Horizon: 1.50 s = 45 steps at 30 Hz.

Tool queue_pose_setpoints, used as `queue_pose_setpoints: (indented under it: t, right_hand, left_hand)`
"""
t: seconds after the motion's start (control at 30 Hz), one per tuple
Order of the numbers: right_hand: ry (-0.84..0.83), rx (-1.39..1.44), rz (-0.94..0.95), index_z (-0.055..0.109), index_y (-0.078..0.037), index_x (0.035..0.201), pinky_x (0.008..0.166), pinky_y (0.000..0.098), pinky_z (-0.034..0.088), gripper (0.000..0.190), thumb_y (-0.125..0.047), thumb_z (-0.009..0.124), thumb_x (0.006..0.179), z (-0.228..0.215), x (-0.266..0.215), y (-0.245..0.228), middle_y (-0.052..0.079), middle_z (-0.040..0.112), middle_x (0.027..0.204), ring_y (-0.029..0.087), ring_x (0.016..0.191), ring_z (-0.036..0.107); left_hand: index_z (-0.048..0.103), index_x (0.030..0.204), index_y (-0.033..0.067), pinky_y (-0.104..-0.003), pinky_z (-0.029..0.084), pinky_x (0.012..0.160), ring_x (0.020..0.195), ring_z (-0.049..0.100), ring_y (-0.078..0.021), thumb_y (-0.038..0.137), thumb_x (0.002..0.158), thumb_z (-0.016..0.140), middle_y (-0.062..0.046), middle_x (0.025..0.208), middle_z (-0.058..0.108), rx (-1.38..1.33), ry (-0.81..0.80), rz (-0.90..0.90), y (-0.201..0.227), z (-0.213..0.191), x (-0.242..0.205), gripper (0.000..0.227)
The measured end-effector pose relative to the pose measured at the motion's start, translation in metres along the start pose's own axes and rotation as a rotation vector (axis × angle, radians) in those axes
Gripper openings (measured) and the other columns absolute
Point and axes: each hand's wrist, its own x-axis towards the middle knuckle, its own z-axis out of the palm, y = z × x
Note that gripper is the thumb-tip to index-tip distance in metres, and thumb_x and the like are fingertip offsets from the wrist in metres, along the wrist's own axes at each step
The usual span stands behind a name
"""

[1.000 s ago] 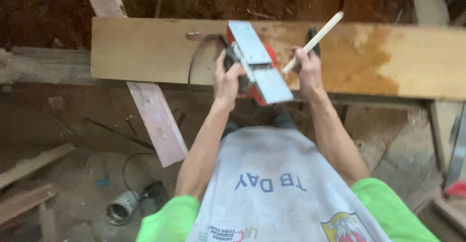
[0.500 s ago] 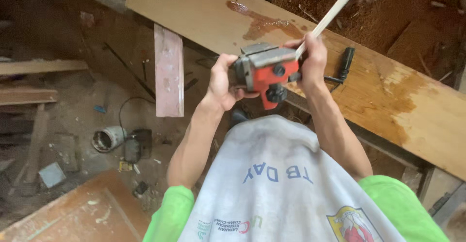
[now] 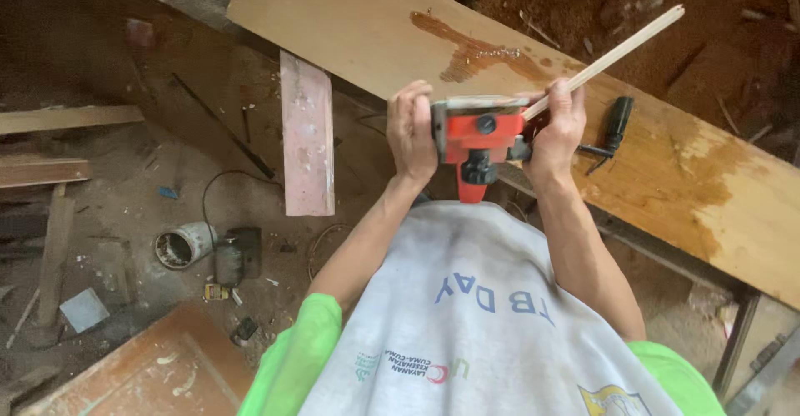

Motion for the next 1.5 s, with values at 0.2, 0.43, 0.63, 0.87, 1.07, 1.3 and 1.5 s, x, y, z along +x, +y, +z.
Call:
queue_pose_setpoints:
  t: [0.2, 0.43, 0.63, 0.87, 1.07, 1.3, 1.5]
  right_hand:
    - [0.008, -0.088, 0.09, 0.045, -0.011, 0.111, 0.069, 0.032, 0.059, 0.021, -0.031, 0.047, 0.111, 0.032, -0.033, -0.002, 0.017, 0.074, 0.093, 0.019, 0.077, 0.07]
    - [0.001, 0.032, -0.123, 0.047, -0.004, 0.121, 0.093, 0.0399, 0.057, 0.024, -0.027, 0.049, 0.115, 0.012, -0.064, -0.006, 0.017, 0.067, 0.092, 0.027, 0.09, 0.067]
    - [0.154, 0.054, -0.126, 0.05, -0.005, 0.113, 0.096, 0.0428, 0.058, 0.028, -0.032, 0.046, 0.115, -0.041, -0.107, -0.044, 0.018, 0.068, 0.096, 0.029, 0.095, 0.068]
    - [0.416, 0.102, 0.019, 0.051, -0.008, 0.111, 0.088, 0.0446, 0.06, 0.022, -0.03, 0.046, 0.111, -0.089, -0.102, -0.028, 0.019, 0.071, 0.093, 0.031, 0.09, 0.071]
    - [0.295, 0.122, -0.038, 0.05, -0.007, 0.113, 0.085, 0.0413, 0.059, 0.022, -0.029, 0.047, 0.113, -0.101, -0.089, -0.016, 0.019, 0.069, 0.094, 0.028, 0.086, 0.069]
    - [0.219, 0.053, -0.013, 0.051, -0.005, 0.114, 0.083, 0.0344, 0.056, 0.022, -0.027, 0.049, 0.113, -0.108, -0.066, 0.003, 0.018, 0.07, 0.092, 0.023, 0.087, 0.069]
    - [0.213, 0.014, 0.039, 0.052, -0.005, 0.115, 0.076, 0.0317, 0.054, 0.022, -0.027, 0.051, 0.112, -0.109, -0.069, 0.004, 0.018, 0.07, 0.094, 0.022, 0.085, 0.067]
  left_hand:
    - [0.058, 0.109, 0.0023, -0.036, 0.054, 0.1, 0.105, 0.065, -0.0201, 0.012, 0.108, 0.05, -0.013, 0.113, 0.07, -0.554, 0.027, -0.176, -0.014, -0.025, -0.012, 0.013]
    - [0.059, 0.103, -0.0017, -0.038, 0.057, 0.093, 0.105, 0.069, -0.027, 0.01, 0.098, 0.055, -0.014, 0.105, 0.066, -0.541, -0.026, -0.022, 0.035, -0.041, -0.002, 0.013]
    - [0.06, 0.099, -0.0008, -0.036, 0.058, 0.092, 0.103, 0.07, -0.0265, 0.009, 0.096, 0.057, -0.015, 0.103, 0.067, -0.529, -0.156, -0.05, 0.09, -0.012, -0.012, 0.011]
    - [0.067, 0.1, -0.0024, -0.035, 0.058, 0.091, 0.096, 0.071, -0.0239, 0.005, 0.094, 0.06, -0.016, 0.101, 0.073, -0.419, -0.281, -0.142, 0.075, 0.045, -0.04, 0.013]
    - [0.066, 0.101, -0.0019, -0.036, 0.058, 0.095, 0.1, 0.071, -0.0236, 0.007, 0.093, 0.057, -0.015, 0.104, 0.071, -0.453, -0.264, -0.066, 0.061, 0.052, -0.04, 0.014]
    - [0.063, 0.1, -0.001, -0.041, 0.059, 0.098, 0.103, 0.071, -0.0268, 0.013, 0.093, 0.059, -0.015, 0.105, 0.069, -0.429, -0.27, -0.068, 0.046, 0.058, -0.039, 0.016]
    - [0.059, 0.1, 0.0001, -0.041, 0.056, 0.097, 0.106, 0.068, -0.0269, 0.022, 0.094, 0.058, -0.016, 0.111, 0.068, -0.304, -0.289, -0.042, 0.038, 0.05, -0.041, 0.023]
